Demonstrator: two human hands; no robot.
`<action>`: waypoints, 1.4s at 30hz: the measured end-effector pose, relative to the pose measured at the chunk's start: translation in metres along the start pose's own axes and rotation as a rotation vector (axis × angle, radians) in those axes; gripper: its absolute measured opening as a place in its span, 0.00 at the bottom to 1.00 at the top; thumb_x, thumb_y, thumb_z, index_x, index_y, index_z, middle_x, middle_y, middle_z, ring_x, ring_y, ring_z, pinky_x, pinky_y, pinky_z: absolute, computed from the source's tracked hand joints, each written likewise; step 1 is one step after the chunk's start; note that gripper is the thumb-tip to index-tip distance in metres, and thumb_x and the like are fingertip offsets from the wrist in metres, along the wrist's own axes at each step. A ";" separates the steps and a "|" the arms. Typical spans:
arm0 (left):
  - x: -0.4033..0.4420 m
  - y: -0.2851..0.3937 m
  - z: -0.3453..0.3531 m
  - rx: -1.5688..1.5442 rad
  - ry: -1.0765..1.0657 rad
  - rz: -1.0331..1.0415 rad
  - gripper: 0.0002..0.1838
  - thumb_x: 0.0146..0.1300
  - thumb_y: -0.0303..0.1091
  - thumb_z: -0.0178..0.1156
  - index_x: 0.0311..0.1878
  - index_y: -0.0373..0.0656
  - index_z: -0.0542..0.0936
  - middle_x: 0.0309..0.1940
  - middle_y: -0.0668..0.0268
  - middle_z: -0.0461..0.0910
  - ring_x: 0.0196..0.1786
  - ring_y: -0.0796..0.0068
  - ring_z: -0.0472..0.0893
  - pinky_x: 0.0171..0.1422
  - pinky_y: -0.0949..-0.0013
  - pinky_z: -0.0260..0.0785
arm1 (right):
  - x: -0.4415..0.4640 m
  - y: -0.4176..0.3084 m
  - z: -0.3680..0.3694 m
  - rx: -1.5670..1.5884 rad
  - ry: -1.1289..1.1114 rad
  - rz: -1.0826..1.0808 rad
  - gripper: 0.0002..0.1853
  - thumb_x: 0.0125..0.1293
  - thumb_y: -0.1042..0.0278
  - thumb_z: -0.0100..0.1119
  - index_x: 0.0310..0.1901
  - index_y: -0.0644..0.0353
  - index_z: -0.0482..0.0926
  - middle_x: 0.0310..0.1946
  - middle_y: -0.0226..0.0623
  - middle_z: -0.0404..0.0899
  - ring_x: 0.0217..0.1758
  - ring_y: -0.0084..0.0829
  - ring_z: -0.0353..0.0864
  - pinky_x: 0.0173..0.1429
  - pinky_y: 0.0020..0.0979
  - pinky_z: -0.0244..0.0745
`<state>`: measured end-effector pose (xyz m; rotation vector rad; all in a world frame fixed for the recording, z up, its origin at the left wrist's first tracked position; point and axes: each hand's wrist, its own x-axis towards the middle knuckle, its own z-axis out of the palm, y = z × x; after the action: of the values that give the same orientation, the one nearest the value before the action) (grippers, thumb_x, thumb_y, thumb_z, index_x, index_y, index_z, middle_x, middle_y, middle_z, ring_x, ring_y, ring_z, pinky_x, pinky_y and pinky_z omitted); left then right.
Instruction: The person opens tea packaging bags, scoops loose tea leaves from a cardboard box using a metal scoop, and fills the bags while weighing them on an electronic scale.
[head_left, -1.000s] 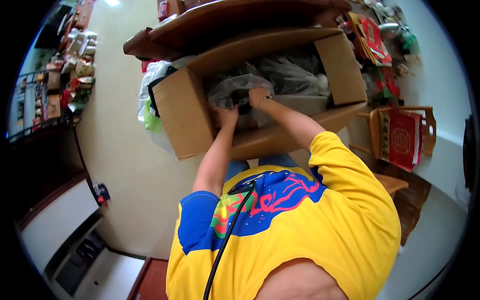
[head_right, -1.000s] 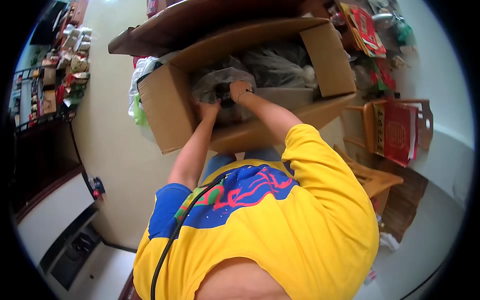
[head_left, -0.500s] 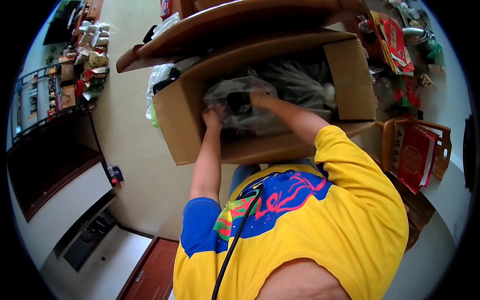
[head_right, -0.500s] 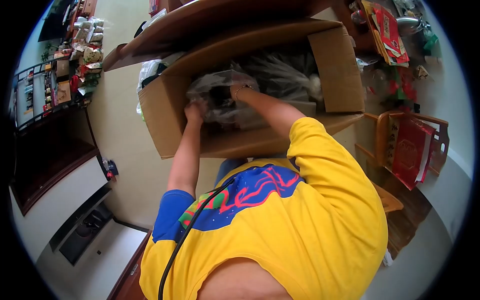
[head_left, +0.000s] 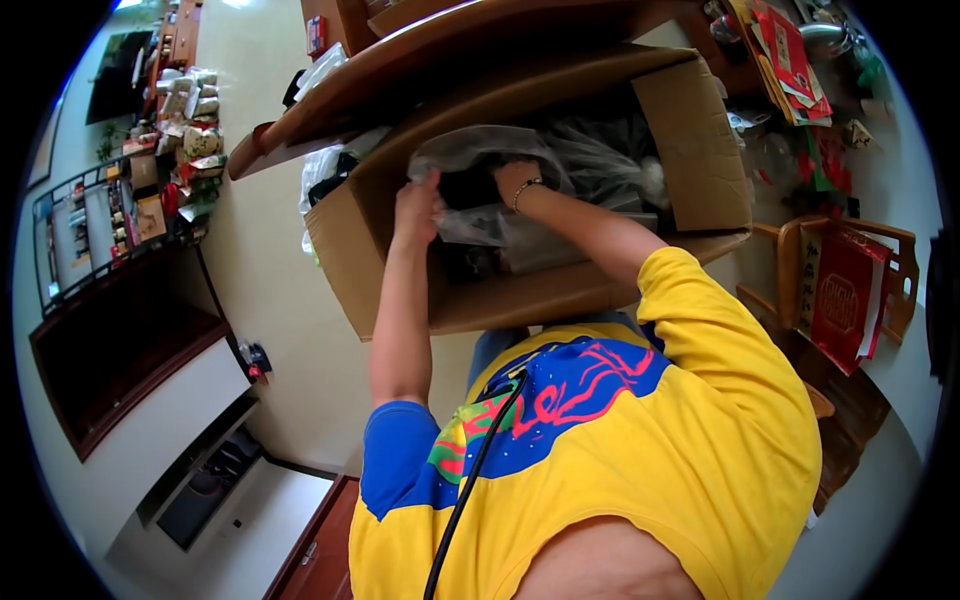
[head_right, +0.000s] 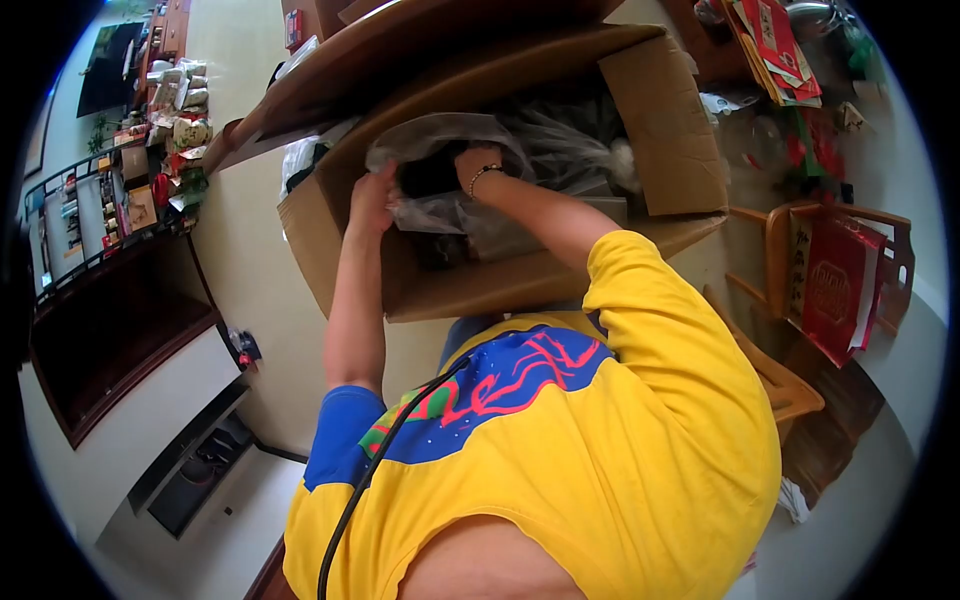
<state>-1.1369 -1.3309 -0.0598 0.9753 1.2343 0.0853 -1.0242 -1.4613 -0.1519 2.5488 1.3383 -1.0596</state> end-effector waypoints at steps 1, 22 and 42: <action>0.002 -0.005 0.000 0.004 -0.003 -0.003 0.17 0.66 0.35 0.63 0.23 0.47 0.66 0.16 0.76 0.60 0.16 0.82 0.57 0.20 0.73 0.45 | 0.001 0.004 0.003 0.004 -0.002 0.004 0.14 0.66 0.70 0.51 0.48 0.54 0.84 0.51 0.40 0.82 0.56 0.40 0.80 0.57 0.43 0.72; 0.005 -0.022 -0.009 0.646 0.156 0.510 0.32 0.56 0.33 0.66 0.63 0.32 0.68 0.56 0.44 0.76 0.62 0.49 0.75 0.64 0.58 0.65 | -0.010 0.019 0.040 0.242 0.267 0.106 0.12 0.65 0.61 0.54 0.39 0.56 0.85 0.43 0.45 0.84 0.50 0.43 0.82 0.57 0.42 0.71; -0.027 -0.019 -0.067 0.862 0.037 0.810 0.39 0.47 0.29 0.64 0.65 0.28 0.63 0.48 0.46 0.75 0.50 0.50 0.77 0.56 0.56 0.69 | -0.127 -0.021 0.046 0.477 0.629 0.116 0.15 0.63 0.57 0.60 0.45 0.56 0.84 0.39 0.43 0.83 0.46 0.45 0.81 0.54 0.45 0.69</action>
<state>-1.2102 -1.3186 -0.0525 2.1986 0.8187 0.2126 -1.1137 -1.5538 -0.1045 3.4708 1.0981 -0.6259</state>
